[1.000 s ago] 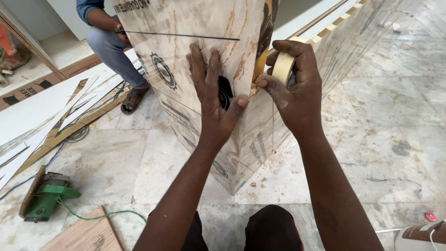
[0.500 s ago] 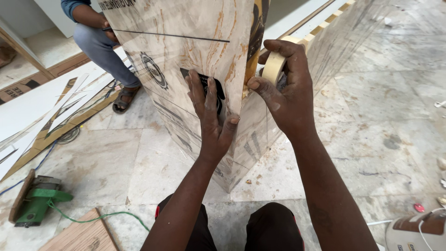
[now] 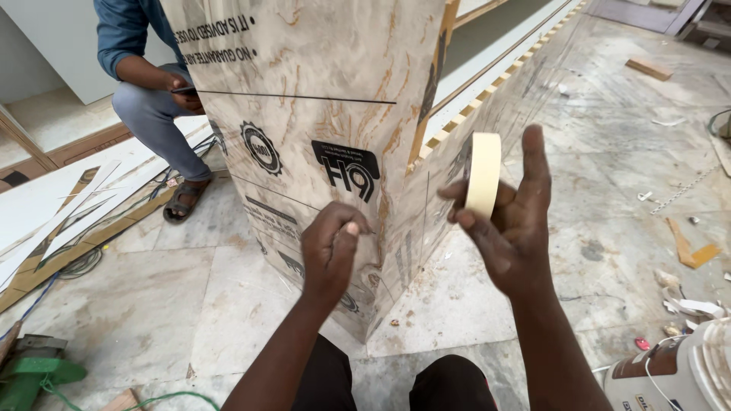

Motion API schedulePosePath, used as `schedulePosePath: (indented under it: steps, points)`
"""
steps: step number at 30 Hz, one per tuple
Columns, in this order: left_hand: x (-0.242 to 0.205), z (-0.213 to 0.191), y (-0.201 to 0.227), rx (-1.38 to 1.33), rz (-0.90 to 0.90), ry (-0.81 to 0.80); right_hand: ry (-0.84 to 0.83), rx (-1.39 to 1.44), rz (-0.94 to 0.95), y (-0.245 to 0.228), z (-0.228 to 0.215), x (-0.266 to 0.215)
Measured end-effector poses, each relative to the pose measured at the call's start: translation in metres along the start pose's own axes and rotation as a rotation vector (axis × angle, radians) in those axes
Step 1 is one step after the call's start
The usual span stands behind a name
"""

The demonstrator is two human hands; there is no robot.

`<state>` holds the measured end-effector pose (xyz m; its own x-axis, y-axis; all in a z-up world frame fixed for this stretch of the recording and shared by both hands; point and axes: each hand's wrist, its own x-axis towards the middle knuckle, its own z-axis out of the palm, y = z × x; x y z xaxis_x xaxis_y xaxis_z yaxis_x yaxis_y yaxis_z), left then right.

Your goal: The person applies masking tape to the vertical edges of a large furniture unit covered in protective film. They repeatedly tear off strips of tape and press them along the seams to secure the film in place.

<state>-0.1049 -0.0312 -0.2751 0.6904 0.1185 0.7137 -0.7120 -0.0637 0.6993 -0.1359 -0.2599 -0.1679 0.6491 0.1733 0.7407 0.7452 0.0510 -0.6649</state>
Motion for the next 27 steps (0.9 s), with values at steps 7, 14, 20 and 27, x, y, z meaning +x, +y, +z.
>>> schedulePosePath:
  steps: [7,14,20,27]
  points:
    - [0.026,0.016,0.064,-0.006,-0.093,-0.031,-0.088,-0.032,0.128,-0.008,0.014,-0.024]
    - [0.033,-0.004,0.108,0.006,0.156,-0.155,-0.017,0.016,0.157,-0.015,0.035,-0.026]
    - [0.047,-0.016,0.129,0.078,0.184,-0.258,-0.086,-0.198,0.092,-0.034,0.062,-0.014]
    - [0.061,-0.036,0.140,-0.136,-0.033,-0.454,0.031,-0.775,0.189,-0.058,0.070,-0.011]
